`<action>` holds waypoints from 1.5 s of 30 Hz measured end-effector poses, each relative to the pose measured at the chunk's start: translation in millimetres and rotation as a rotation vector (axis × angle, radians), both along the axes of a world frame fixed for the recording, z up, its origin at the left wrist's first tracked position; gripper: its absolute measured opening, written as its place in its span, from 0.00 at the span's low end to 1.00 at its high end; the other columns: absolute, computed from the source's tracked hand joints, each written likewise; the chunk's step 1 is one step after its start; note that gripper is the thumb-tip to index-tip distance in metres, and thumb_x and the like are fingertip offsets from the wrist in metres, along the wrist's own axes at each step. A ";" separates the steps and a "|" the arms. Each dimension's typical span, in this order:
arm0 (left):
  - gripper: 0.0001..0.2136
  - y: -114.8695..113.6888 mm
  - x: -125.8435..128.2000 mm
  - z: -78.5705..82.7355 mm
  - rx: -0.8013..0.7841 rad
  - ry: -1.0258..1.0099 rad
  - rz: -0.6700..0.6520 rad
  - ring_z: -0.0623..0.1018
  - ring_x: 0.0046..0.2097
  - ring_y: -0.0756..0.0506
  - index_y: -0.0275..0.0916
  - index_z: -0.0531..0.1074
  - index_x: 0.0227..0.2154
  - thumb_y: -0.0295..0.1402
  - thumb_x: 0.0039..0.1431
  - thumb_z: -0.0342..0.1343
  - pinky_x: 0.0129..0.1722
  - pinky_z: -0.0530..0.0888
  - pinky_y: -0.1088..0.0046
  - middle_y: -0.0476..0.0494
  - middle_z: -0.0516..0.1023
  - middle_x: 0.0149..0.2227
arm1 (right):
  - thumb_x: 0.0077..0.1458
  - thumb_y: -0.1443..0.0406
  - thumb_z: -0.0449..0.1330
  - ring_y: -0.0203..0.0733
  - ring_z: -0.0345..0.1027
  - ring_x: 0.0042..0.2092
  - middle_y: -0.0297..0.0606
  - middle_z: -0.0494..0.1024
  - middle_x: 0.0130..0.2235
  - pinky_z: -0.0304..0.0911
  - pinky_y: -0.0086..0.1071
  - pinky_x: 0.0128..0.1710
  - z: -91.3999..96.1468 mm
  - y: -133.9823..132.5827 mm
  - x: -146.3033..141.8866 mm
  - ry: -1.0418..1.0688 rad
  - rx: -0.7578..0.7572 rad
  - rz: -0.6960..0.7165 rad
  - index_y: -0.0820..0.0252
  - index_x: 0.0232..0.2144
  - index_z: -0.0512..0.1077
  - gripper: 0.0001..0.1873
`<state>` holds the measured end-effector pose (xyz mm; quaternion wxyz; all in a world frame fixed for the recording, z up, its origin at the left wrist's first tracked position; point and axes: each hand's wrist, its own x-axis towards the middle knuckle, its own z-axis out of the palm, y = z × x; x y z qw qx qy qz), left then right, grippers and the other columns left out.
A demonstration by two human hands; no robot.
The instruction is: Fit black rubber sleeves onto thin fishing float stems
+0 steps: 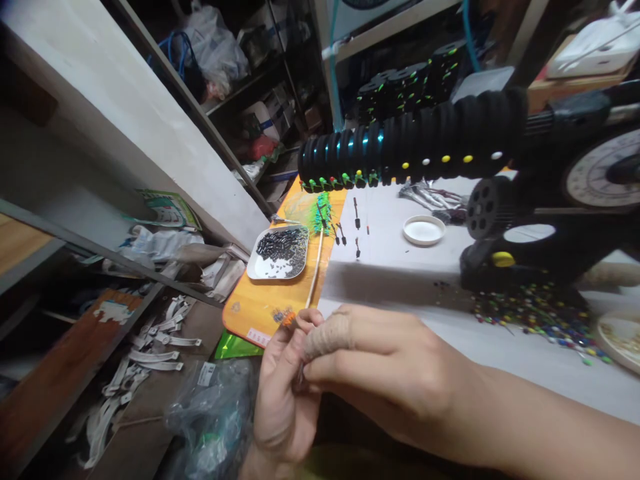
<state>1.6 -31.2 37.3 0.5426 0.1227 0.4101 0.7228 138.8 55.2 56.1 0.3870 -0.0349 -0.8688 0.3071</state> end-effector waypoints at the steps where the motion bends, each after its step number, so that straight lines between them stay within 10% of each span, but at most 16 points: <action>1: 0.15 0.2 -1.1 1.5 0.003 -0.014 0.000 0.69 0.23 0.57 0.38 0.82 0.33 0.41 0.48 0.77 0.22 0.68 0.84 0.49 0.78 0.30 | 0.68 0.71 0.60 0.38 0.80 0.48 0.42 0.85 0.46 0.75 0.27 0.51 -1.2 0.0 -0.2 -0.003 0.023 0.040 0.60 0.46 0.79 0.09; 5: 0.14 -1.3 -7.5 -1.8 0.081 0.014 0.009 0.51 0.18 0.61 0.38 0.79 0.30 0.43 0.54 0.74 0.16 0.55 0.87 0.52 0.76 0.27 | 0.69 0.74 0.57 0.40 0.80 0.47 0.45 0.85 0.45 0.75 0.30 0.48 2.0 -0.4 0.7 -0.030 0.005 0.138 0.63 0.50 0.78 0.12; 12: 0.15 -7.4 -4.5 -12.8 -0.014 0.389 0.136 0.74 0.26 0.53 0.39 0.78 0.30 0.44 0.53 0.74 0.26 0.70 0.82 0.49 0.79 0.25 | 0.65 0.68 0.64 0.37 0.76 0.31 0.39 0.81 0.31 0.70 0.26 0.28 16.3 8.7 0.6 -0.018 -0.162 -0.198 0.58 0.37 0.82 0.06; 18: 0.14 -7.8 8.5 -8.2 -0.009 0.502 0.160 0.78 0.31 0.49 0.39 0.79 0.29 0.44 0.54 0.73 0.32 0.75 0.77 0.49 0.79 0.27 | 0.64 0.68 0.64 0.35 0.75 0.30 0.37 0.81 0.31 0.69 0.25 0.28 14.2 7.2 -3.9 0.004 -0.237 -0.194 0.59 0.36 0.82 0.06; 45: 0.07 -12.4 -16.0 -15.4 0.254 0.946 0.257 0.79 0.35 0.50 0.44 0.77 0.35 0.24 0.67 0.60 0.40 0.75 0.78 0.52 0.79 0.31 | 0.65 0.69 0.63 0.39 0.70 0.33 0.38 0.78 0.33 0.67 0.29 0.29 9.1 2.4 -1.9 -0.064 0.098 -0.193 0.58 0.42 0.78 0.04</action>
